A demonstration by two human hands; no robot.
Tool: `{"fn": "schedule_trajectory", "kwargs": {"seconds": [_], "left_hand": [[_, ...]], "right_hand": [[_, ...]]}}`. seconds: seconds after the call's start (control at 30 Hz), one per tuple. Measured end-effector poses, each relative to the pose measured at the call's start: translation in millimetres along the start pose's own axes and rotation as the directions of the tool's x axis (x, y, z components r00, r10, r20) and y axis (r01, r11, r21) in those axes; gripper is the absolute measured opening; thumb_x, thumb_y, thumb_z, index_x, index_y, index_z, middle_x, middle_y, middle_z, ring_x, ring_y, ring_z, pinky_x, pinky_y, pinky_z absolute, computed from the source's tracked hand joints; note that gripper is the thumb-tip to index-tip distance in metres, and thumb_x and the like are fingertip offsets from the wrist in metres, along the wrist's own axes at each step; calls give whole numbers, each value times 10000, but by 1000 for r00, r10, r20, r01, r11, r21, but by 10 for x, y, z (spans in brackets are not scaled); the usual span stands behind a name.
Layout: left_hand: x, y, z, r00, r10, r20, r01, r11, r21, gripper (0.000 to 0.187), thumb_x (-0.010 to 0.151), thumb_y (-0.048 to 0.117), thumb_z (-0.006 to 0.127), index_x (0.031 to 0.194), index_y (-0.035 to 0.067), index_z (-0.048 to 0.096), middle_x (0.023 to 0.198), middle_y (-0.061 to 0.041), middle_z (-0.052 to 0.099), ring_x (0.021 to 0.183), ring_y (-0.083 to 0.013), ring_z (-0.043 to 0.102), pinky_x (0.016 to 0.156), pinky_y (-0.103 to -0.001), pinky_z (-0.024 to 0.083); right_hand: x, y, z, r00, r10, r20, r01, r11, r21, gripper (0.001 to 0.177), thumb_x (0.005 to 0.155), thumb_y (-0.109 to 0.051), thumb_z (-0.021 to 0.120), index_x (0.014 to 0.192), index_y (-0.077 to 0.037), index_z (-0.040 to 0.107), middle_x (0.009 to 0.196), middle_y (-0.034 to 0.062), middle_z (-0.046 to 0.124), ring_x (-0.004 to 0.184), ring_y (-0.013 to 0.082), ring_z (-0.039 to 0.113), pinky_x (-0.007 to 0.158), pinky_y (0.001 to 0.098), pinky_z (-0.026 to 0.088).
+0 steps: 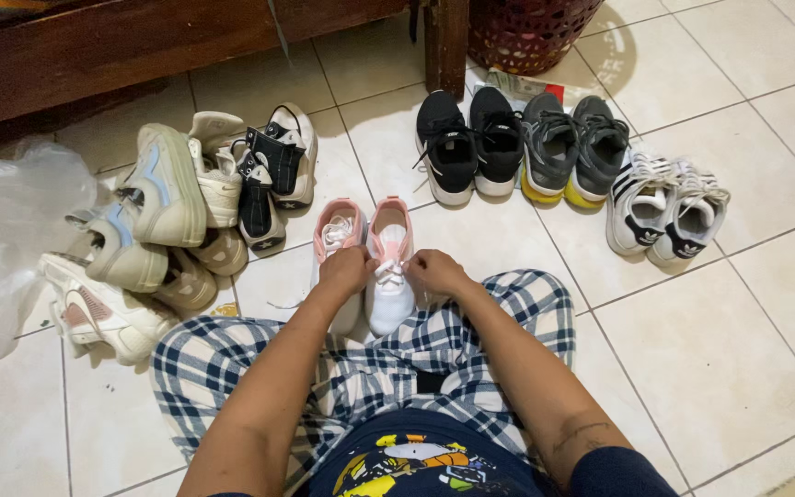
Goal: The person sits on the floor and threads white shoelaces through the eyelets of a pink and white sneaker, then ties the laces into a bow. The person repeats the lacing and tying process on the second shoe.
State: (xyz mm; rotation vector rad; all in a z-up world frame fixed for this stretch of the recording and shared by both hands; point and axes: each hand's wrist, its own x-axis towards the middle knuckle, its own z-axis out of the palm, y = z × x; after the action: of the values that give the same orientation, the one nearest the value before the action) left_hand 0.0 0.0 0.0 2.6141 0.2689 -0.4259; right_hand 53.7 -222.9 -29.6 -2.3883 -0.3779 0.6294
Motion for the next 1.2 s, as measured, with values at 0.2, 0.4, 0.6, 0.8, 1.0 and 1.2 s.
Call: {"fn": "schedule_trajectory", "kwargs": {"seconds": [0.2, 0.4, 0.6, 0.8, 1.0, 1.2], "left_hand": [[82, 20, -131, 999, 49, -24, -46, 993, 105, 254, 893, 350, 701, 1071, 187, 779, 1108, -112, 747, 1066, -308, 704, 887, -467, 547], [52, 2, -223, 997, 39, -60, -30, 988, 153, 203, 900, 327, 698, 1041, 209, 783, 1097, -86, 750, 1043, -294, 709, 856, -459, 554], [-25, 26, -216, 991, 51, -127, -37, 993, 111, 215, 910, 326, 696, 1065, 206, 783, 1094, -86, 760, 1027, -300, 717, 857, -460, 558], [-171, 137, -407, 995, 33, -90, -27, 997, 69, 253, 866, 351, 726, 1063, 198, 766, 1163, -77, 702, 1089, -307, 674, 888, -475, 533], [-389, 300, -653, 946, 106, -307, -134, 988, -70, 239, 882, 326, 709, 1045, 163, 773, 1200, -103, 678, 1058, -319, 683, 863, -466, 544], [-481, 369, -733, 928, 219, -303, -262, 959, -109, 209, 906, 284, 698, 1025, 137, 786, 1120, -103, 739, 1043, -309, 695, 901, -454, 539]], "right_hand": [[-44, 95, -196, 998, -35, 44, 26, 979, 201, 301, 943, -373, 657, 1022, -106, 770, 871, 139, 752, 822, 285, 688, 745, 377, 546], [-343, -28, -686, 994, 102, -48, -109, 974, -196, 162, 877, -354, 706, 926, -226, 791, 961, -39, 782, 967, 189, 708, 1060, 666, 316], [-440, -94, -767, 994, 80, -81, -99, 959, -267, 158, 866, -350, 712, 919, -233, 805, 1009, -22, 779, 1014, 207, 707, 1099, 684, 292], [-494, -223, -828, 991, -67, 113, 16, 915, 403, 206, 927, -272, 672, 1090, -183, 762, 1001, 49, 776, 1000, 162, 701, 973, 339, 531], [-768, -514, -1238, 943, -332, 19, 232, 698, 678, 277, 1017, -229, 615, 992, 22, 730, 1240, 66, 771, 1155, 166, 654, 1065, 327, 477], [-1160, -842, -1708, 882, -455, -122, 440, 701, 562, 293, 1043, -235, 591, 1074, 6, 753, 1183, 89, 758, 1128, 166, 660, 1046, 335, 483]]}}
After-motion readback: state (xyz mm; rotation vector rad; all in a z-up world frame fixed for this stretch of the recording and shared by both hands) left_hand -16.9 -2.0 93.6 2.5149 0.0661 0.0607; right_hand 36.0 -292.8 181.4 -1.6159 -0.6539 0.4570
